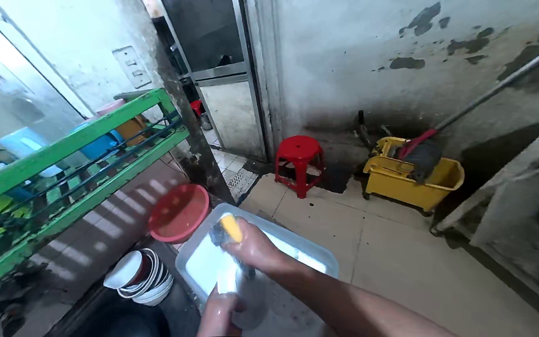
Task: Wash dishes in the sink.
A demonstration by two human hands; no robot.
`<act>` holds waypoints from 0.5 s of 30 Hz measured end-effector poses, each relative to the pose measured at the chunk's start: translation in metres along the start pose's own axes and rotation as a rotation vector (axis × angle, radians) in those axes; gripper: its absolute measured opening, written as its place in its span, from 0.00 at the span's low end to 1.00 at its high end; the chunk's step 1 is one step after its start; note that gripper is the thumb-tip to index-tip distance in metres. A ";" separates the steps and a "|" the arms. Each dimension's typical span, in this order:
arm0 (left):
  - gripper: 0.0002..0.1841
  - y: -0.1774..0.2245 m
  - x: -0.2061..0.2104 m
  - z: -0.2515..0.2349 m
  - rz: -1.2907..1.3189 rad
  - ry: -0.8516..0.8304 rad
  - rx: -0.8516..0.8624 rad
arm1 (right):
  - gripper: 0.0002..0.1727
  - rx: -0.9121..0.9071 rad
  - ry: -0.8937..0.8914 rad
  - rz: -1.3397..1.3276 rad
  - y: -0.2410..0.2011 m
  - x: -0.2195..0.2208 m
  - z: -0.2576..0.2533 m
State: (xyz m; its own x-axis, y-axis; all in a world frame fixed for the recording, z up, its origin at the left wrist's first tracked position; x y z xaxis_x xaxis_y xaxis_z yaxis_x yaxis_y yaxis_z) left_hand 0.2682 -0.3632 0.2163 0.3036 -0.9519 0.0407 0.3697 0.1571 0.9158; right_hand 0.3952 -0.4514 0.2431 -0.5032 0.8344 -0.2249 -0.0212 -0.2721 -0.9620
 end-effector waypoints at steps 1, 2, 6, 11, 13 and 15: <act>0.18 -0.004 0.001 -0.003 0.044 -0.065 -0.007 | 0.35 -0.100 -0.070 0.112 -0.014 0.010 0.013; 0.13 -0.006 0.003 -0.007 0.081 -0.156 0.004 | 0.34 -0.237 -0.124 0.176 -0.025 0.022 0.025; 0.20 0.005 0.005 -0.003 0.189 -0.042 0.011 | 0.29 -0.123 -0.051 -0.151 0.001 0.012 0.003; 0.23 0.021 -0.001 -0.010 0.055 0.287 0.388 | 0.43 -0.127 0.205 -0.404 0.017 0.032 0.023; 0.25 0.022 0.006 -0.007 -0.165 0.388 0.399 | 0.37 -0.110 0.253 -0.703 0.026 0.042 0.022; 0.26 0.016 0.022 -0.005 -0.407 0.315 0.495 | 0.22 0.040 0.156 -1.003 0.042 0.047 0.009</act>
State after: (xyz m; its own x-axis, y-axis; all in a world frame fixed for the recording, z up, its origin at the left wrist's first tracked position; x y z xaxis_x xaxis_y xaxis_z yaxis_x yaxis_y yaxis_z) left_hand 0.2848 -0.3809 0.2298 0.4931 -0.7765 -0.3923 0.0887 -0.4037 0.9106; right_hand 0.3631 -0.4275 0.1935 -0.1196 0.7393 0.6627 -0.4016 0.5744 -0.7132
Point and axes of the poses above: each hand's wrist, its own z-axis away from the middle knuckle, its own x-axis out of the palm, y = z × x, the point moved 7 cm from there along -z, towards the middle knuckle, and after that the axes turned 10 degrees about -z, right-handed, at the moved point
